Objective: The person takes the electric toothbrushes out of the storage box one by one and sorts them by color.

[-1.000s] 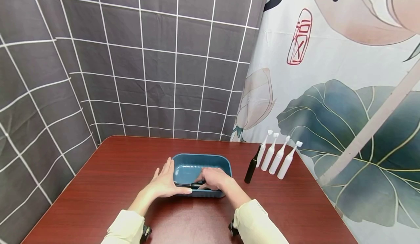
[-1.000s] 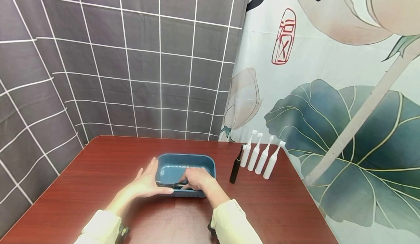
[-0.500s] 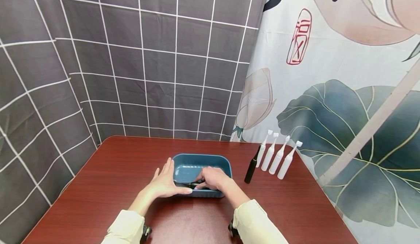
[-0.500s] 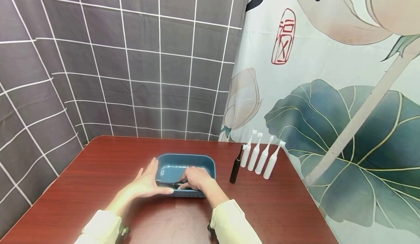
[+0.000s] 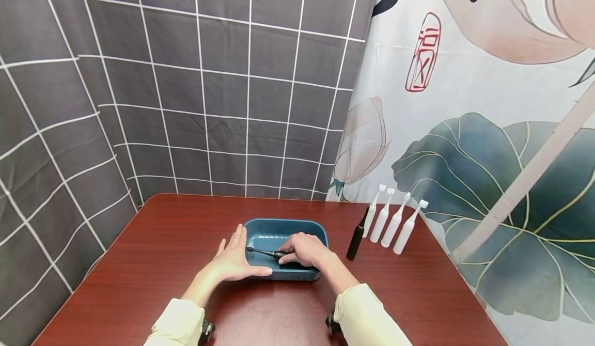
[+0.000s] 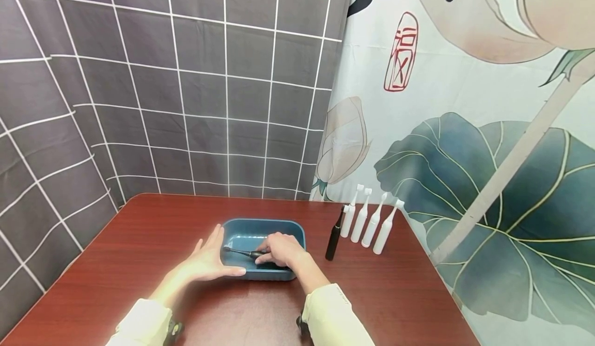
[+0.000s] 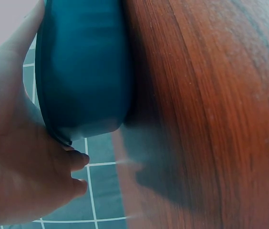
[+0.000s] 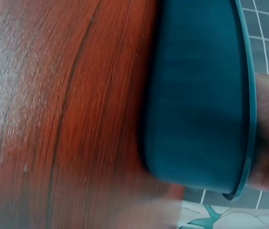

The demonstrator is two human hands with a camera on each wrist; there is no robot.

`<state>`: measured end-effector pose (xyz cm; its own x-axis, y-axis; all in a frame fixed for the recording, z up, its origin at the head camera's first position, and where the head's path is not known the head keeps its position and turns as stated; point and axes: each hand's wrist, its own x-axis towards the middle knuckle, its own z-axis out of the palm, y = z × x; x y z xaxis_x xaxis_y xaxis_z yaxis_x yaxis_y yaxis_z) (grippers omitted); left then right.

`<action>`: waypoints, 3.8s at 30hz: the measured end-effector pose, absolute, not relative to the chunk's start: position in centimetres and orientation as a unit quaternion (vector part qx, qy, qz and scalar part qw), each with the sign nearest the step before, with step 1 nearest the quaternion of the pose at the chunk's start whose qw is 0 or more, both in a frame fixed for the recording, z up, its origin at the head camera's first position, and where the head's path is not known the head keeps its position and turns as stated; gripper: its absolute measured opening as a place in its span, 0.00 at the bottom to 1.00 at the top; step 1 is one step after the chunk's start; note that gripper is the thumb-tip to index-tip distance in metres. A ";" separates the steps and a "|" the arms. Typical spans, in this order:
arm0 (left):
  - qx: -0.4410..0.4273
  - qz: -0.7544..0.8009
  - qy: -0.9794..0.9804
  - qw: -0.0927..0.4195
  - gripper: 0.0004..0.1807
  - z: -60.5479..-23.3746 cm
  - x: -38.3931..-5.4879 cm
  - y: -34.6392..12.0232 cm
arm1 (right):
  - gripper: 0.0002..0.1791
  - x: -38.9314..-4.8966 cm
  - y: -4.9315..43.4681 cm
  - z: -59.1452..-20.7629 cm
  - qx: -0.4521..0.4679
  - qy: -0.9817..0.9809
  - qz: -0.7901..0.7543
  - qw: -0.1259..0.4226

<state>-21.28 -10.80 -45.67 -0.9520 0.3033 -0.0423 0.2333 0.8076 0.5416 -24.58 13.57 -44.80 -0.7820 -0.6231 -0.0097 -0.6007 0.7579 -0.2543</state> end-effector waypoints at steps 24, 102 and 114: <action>0.141 0.272 0.950 0.057 0.80 -46.0 -21.5 -10.8 | 0.15 -23.7 16.0 -41.4 -0.307 0.877 -0.342 -0.140; 0.139 0.283 0.947 0.055 0.80 -45.6 -21.2 -10.7 | 0.18 -19.6 32.6 -47.0 -0.071 0.885 -0.403 -0.220; 0.138 0.275 0.950 0.050 0.80 -45.8 -21.3 -10.9 | 0.22 -18.1 32.0 -46.2 -0.022 0.847 -0.358 -0.394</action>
<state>-21.32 -10.91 -45.84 -0.9570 0.2893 -0.0196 0.2341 0.8107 0.5366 -18.11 32.05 -46.24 -0.6893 0.2449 0.6818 -0.3182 0.7432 -0.5886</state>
